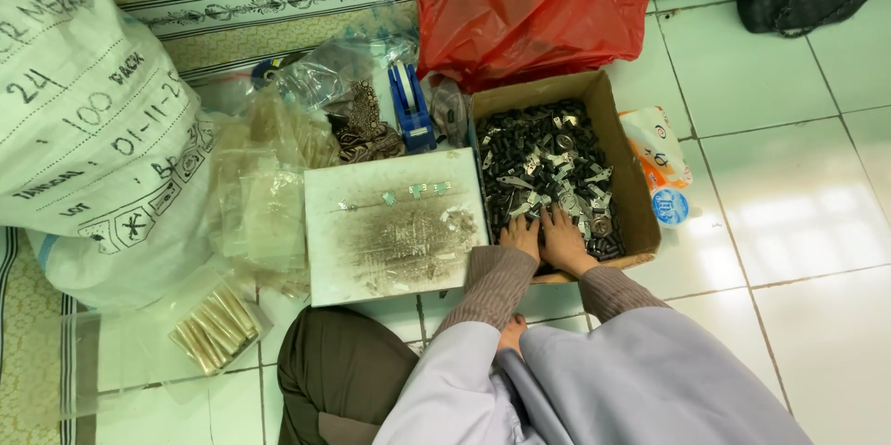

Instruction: A person is sitting on the floor, picking up small metal buckles from a cardboard box and arranging them neatly on a white template board.

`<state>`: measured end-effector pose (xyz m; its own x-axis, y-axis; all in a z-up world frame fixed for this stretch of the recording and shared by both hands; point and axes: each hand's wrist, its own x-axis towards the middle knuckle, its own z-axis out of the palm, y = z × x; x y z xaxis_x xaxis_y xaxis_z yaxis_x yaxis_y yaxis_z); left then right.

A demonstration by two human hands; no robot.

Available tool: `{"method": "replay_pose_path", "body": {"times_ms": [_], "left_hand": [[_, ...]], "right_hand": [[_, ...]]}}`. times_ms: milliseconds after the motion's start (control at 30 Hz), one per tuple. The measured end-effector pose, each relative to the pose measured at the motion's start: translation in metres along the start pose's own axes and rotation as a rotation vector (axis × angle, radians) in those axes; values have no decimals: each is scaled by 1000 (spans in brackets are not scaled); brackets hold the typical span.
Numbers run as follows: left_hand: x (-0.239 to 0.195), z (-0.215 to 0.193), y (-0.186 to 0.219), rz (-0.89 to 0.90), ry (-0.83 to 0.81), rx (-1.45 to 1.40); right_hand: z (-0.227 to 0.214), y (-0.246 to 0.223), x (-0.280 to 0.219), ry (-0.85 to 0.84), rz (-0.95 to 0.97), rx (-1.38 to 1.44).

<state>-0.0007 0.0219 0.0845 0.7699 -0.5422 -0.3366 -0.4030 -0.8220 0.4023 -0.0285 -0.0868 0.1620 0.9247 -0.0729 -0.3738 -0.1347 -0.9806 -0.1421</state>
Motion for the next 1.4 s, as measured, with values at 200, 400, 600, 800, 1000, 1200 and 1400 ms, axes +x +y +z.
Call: {"method": "replay_pose_path", "body": {"times_ms": [200, 400, 600, 800, 1000, 1200, 1400], "left_hand": [[4, 26, 0, 38, 178, 210], [38, 71, -20, 64, 426, 84], [44, 65, -22, 8, 240, -36], [44, 46, -25, -89, -11, -78], [19, -6, -17, -254, 159, -484], [19, -26, -19, -429, 305, -1181], [14, -44, -19, -394, 243, -1743]], "right_hand": [[21, 9, 10, -23, -108, -168], [28, 12, 15, -6, -92, -79], [12, 7, 7, -62, -71, 201], [8, 6, 5, -74, -63, 204], [4, 17, 5, 90, 139, 1025], [-42, 12, -4, 31, 343, 1805], [-39, 18, -1, -28, 354, 1855]]}}
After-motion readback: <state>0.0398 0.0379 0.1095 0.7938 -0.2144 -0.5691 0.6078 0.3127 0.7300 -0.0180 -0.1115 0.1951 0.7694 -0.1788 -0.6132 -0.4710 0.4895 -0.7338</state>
